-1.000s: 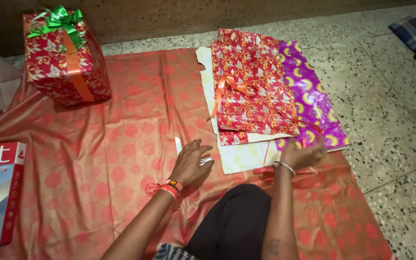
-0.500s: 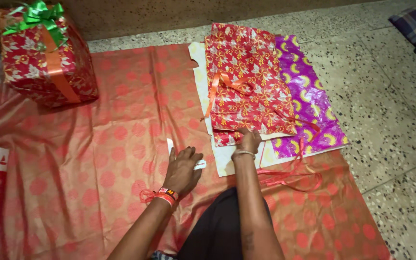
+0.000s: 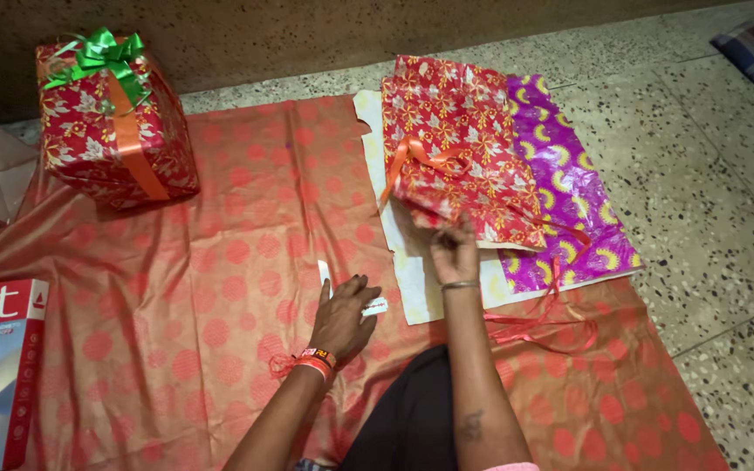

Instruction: The person ties a green ribbon into a bow on a red floral-wrapped gift box, secures it with tape, and trims the ribbon ends. They then set the wrapped gift aside and unfold a sheet of red floral wrapping paper.

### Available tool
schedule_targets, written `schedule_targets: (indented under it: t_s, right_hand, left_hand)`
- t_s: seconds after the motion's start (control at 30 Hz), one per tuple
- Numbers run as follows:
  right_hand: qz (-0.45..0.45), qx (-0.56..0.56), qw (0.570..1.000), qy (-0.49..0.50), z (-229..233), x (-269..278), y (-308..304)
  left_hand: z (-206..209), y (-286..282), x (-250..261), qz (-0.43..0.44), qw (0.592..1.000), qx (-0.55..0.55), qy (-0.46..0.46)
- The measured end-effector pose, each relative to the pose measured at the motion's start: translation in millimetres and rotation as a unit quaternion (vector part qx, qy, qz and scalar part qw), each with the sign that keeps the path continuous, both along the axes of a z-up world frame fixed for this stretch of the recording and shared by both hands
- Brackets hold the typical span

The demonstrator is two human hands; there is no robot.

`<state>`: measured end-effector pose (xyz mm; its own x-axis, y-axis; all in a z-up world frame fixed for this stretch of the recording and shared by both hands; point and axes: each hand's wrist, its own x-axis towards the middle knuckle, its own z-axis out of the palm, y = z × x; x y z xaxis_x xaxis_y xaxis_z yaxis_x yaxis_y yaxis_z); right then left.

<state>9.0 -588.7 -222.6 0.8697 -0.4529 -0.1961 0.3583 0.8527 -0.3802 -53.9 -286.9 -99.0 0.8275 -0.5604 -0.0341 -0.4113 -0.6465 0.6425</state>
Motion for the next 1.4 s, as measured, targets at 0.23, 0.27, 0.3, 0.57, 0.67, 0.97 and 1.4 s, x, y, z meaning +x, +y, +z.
schedule_targets:
  t_s: [0.23,0.27,0.3,0.57,0.67,0.97,1.4]
  right_hand:
    - [-0.146,0.138,0.965,-0.171,56.1,-61.2,-47.0]
    - [-0.154,0.144,0.963,-0.165,58.4,-62.2,-46.4]
    - [-0.164,0.151,0.962,-0.159,61.9,-62.5,-44.3]
    - [0.102,0.025,0.989,-0.101,120.8,-57.8,125.7]
    - [0.095,-0.074,0.992,0.027,155.0,-86.9,197.4]
    - [0.353,-0.347,0.867,0.060,179.4,-156.8,292.8]
    - [0.158,-0.907,0.346,0.182,175.4,-11.0,276.4]
  left_hand:
    - [0.1,2.2,1.2,-0.003,1.000,-0.013,0.004]
    - [-1.6,1.9,0.8,-0.002,1.000,-0.013,0.010]
    - [-3.4,1.8,1.1,-0.002,1.000,-0.016,0.006]
    - [-0.9,5.7,36.7,0.208,0.925,-0.208,0.241]
    - [20.5,28.5,58.4,0.271,0.726,-0.502,0.385]
    - [39.0,143.5,48.7,0.231,0.863,-0.319,0.316]
    - [-11.7,180.4,7.0,0.238,0.838,-0.363,0.330]
